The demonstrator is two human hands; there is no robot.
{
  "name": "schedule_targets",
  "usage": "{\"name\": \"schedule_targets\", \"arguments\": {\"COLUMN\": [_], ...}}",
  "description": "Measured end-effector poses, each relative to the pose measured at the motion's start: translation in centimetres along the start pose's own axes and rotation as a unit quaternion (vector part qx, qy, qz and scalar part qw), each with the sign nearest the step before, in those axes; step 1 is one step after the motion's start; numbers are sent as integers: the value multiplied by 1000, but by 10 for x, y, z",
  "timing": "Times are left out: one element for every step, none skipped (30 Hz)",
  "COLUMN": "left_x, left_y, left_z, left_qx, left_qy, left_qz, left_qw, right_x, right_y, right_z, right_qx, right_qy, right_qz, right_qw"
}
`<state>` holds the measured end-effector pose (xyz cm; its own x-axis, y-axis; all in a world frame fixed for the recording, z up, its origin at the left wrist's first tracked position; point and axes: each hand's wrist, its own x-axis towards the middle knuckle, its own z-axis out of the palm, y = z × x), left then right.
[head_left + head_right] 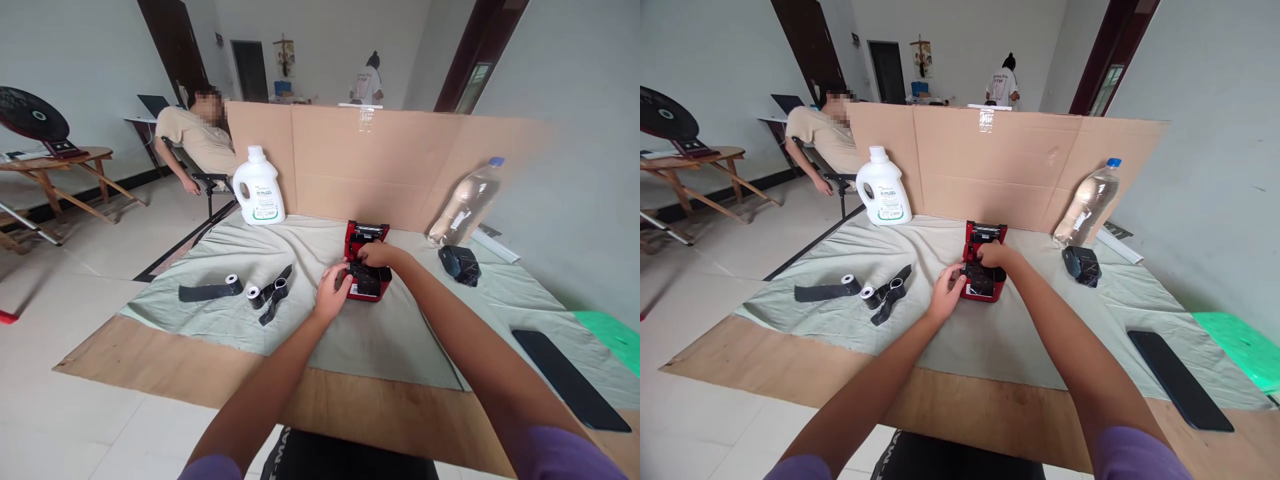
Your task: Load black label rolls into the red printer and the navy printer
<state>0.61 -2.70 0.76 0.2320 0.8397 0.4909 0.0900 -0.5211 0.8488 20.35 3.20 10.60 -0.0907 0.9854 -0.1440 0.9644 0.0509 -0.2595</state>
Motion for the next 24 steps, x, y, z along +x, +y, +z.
{"name": "schedule_targets", "arguments": {"left_x": [0,0,1,1,1,1,1,1,1,1,1,2,2,2,2,3,3,3,3,3,3,3,4,4], "left_y": [0,0,0,0,0,0,0,0,0,0,-1,-1,-2,-3,-3,-3,-4,-4,-4,-4,-5,-6,-7,-9], "left_z": [0,-1,-1,-1,-1,-2,-2,-2,-2,-2,-2,-2,-2,-2,-2,-1,-1,-1,-2,-2,-2,-3,-3,-2], "left_qx": [0,-1,-2,-5,-7,-9,-11,-13,-14,-15,-16,-16,-17,-18,-21,-27,-34,-39,-39,-34,-24,-13,-8,-11], "left_qy": [0,1,1,1,0,-1,-2,-3,-2,-2,-2,-2,-3,-5,-4,-4,-3,-4,-4,-4,-7,-11,-15,-21], "left_qz": [2,4,4,4,3,2,1,0,0,0,2,4,5,5,4,4,5,7,8,7,1,-10,-25,-35], "left_qw": [1000,1000,1000,1000,1000,1000,1000,1000,1000,1000,1000,1000,1000,1000,1000,1000,999,999,999,999,1000,1000,1000,999], "right_x": [7,11,14,15,14,12,10,6,2,-3,-9,-14,-19,-24,-28,-30,-32,-32,-31,-29,-25,-20,-15,-9], "right_y": [-3,-4,-5,-6,-6,-5,-5,-4,-4,-5,-7,-10,-15,-23,-34,-48,-64,-82,-101,-120,-140,-158,-175,-191], "right_z": [1,3,5,6,7,6,4,1,-3,-9,-15,-22,-28,-34,-39,-43,-44,-44,-41,-36,-29,-22,-13,-5], "right_qx": [-10,-13,-13,-15,-19,-23,-24,-20,-15,-6,7,21,33,43,57,73,92,115,143,172,197,220,239,254], "right_qy": [-31,-47,-54,-55,-54,-49,-42,-35,-30,-27,-20,-9,4,19,35,48,57,63,68,74,75,76,73,67], "right_qz": [9,12,11,8,2,-6,-16,-28,-39,-49,-59,-69,-78,-88,-102,-121,-143,-169,-197,-225,-253,-280,-303,-322], "right_qw": [999,999,998,998,998,999,999,999,999,998,998,997,996,995,993,989,984,977,967,956,944,932,920,910]}}
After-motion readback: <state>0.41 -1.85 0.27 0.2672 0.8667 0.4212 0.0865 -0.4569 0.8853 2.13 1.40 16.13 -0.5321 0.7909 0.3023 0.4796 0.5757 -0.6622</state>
